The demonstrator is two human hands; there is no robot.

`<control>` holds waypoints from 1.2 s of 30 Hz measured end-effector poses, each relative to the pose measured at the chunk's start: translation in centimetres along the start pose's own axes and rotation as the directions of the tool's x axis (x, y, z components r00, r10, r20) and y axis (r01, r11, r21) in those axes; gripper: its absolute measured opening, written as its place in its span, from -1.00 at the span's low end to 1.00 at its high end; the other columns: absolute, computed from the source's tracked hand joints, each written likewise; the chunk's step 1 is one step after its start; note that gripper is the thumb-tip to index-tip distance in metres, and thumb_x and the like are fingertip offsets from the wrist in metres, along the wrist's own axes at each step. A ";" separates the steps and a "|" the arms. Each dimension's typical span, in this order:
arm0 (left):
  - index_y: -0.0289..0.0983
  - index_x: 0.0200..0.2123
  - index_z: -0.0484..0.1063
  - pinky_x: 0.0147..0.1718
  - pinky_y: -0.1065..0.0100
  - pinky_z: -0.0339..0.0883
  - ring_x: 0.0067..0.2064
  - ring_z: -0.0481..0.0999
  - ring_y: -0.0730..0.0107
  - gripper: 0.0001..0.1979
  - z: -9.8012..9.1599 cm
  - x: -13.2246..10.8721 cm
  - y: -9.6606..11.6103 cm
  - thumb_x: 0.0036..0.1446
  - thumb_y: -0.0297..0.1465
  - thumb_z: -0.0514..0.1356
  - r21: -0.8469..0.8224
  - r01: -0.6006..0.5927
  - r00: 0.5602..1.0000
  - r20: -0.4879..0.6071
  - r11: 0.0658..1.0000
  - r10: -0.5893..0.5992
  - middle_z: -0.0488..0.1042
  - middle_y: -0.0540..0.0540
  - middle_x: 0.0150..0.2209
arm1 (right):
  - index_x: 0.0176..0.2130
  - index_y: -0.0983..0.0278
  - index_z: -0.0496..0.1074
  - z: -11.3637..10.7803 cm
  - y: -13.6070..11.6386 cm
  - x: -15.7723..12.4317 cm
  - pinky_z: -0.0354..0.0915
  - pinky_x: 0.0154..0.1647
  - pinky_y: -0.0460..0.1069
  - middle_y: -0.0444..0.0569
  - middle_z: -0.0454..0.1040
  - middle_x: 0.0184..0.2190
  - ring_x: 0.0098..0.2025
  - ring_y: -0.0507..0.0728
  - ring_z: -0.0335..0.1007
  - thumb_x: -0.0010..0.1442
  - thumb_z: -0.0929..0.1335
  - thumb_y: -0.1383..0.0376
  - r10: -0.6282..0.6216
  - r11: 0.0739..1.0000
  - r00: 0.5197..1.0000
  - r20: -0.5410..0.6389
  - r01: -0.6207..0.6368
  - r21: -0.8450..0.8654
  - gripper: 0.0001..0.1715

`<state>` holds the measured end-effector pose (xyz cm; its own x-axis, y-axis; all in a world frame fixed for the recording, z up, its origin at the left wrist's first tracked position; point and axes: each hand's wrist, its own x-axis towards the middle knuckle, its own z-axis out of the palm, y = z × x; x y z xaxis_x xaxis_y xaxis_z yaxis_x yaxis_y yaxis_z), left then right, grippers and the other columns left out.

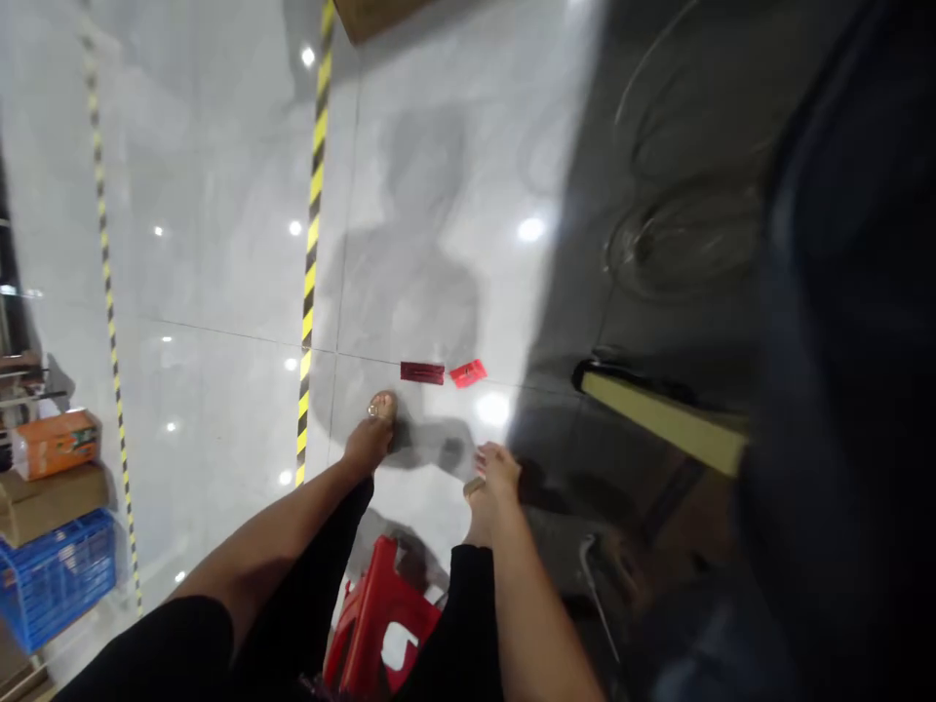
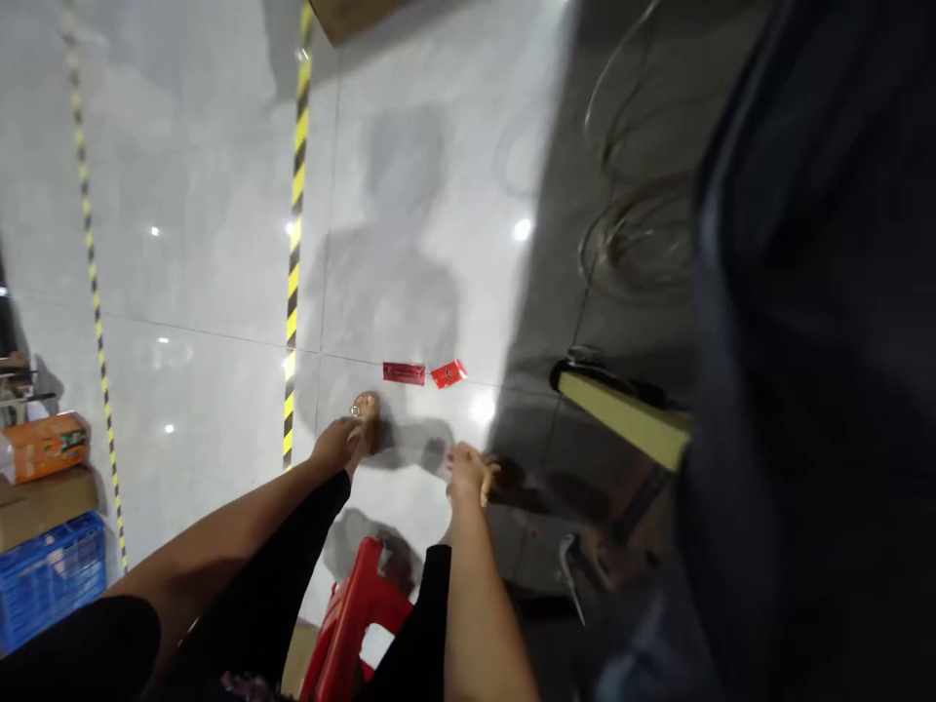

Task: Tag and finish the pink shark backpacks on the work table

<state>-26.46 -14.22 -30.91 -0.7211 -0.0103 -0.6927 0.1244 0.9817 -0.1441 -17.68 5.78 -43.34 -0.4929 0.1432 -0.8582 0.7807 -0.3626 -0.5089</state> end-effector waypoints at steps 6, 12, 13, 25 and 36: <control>-0.26 0.04 0.44 0.10 0.14 0.22 0.10 0.33 0.12 -0.70 6.3 22.0 1.8 0.25 -0.45 0.12 0.036 -0.268 0.963 0.025 0.963 0.268 0.43 -0.22 0.05 | -0.15 0.28 0.33 6.0 4.7 21.2 0.37 -0.44 -0.06 -0.12 0.41 -0.40 -0.40 0.06 0.42 0.04 0.40 0.24 0.226 0.972 0.927 -0.298 -0.197 0.127 -0.65; -0.28 -0.12 0.51 -0.07 0.11 0.19 -0.01 0.35 0.10 -0.80 13.5 31.1 1.7 0.28 -0.43 0.10 0.202 -0.429 0.900 0.018 0.881 0.435 0.45 -0.25 -0.10 | -0.31 0.25 0.24 10.5 7.6 31.4 0.33 -0.34 -0.10 -0.24 0.32 -0.47 -0.43 -0.02 0.31 0.01 0.40 0.33 0.091 0.991 0.923 -0.374 -0.045 0.130 -0.75; -0.28 -0.18 0.52 -0.08 0.10 0.18 -0.03 0.35 0.09 -0.80 14.4 31.5 1.4 0.28 -0.44 0.08 0.241 -0.447 0.890 0.023 0.861 0.456 0.46 -0.25 -0.13 | -0.35 0.24 0.23 11.0 7.9 31.6 0.32 -0.35 -0.11 -0.27 0.28 -0.50 -0.45 -0.03 0.27 0.01 0.39 0.35 0.067 0.991 0.928 -0.367 -0.021 0.129 -0.77; -0.26 0.06 0.33 0.12 0.05 0.15 0.12 0.32 0.02 -0.67 17.9 29.1 -3.3 0.25 -0.34 0.12 0.002 -0.111 0.926 -0.362 0.994 0.104 0.37 -0.27 0.11 | -0.49 0.22 0.16 11.1 8.6 27.0 0.16 -0.38 -0.06 -0.26 0.17 -0.58 -0.49 0.00 0.12 0.04 0.32 0.26 -0.221 0.975 0.914 -0.341 0.213 -0.059 -0.79; -0.32 0.13 0.17 0.29 -0.02 0.01 0.28 0.15 -0.05 -0.28 19.8 29.7 -7.8 -0.04 -0.28 0.41 -0.270 0.138 0.855 -0.452 0.953 -0.252 0.20 -0.38 0.17 | 0.09 0.30 0.35 11.0 9.9 24.2 0.15 -0.06 0.15 0.16 0.41 -0.10 -0.09 0.28 0.26 0.26 0.24 0.35 -0.651 0.341 0.716 0.252 0.573 -0.745 -0.60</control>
<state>-35.37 -25.92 -64.34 -0.9565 -0.1705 -0.2365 -0.1652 0.9854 -0.0422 -26.05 -4.46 -68.43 -0.9580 0.1062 -0.2664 0.2703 0.6445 -0.7153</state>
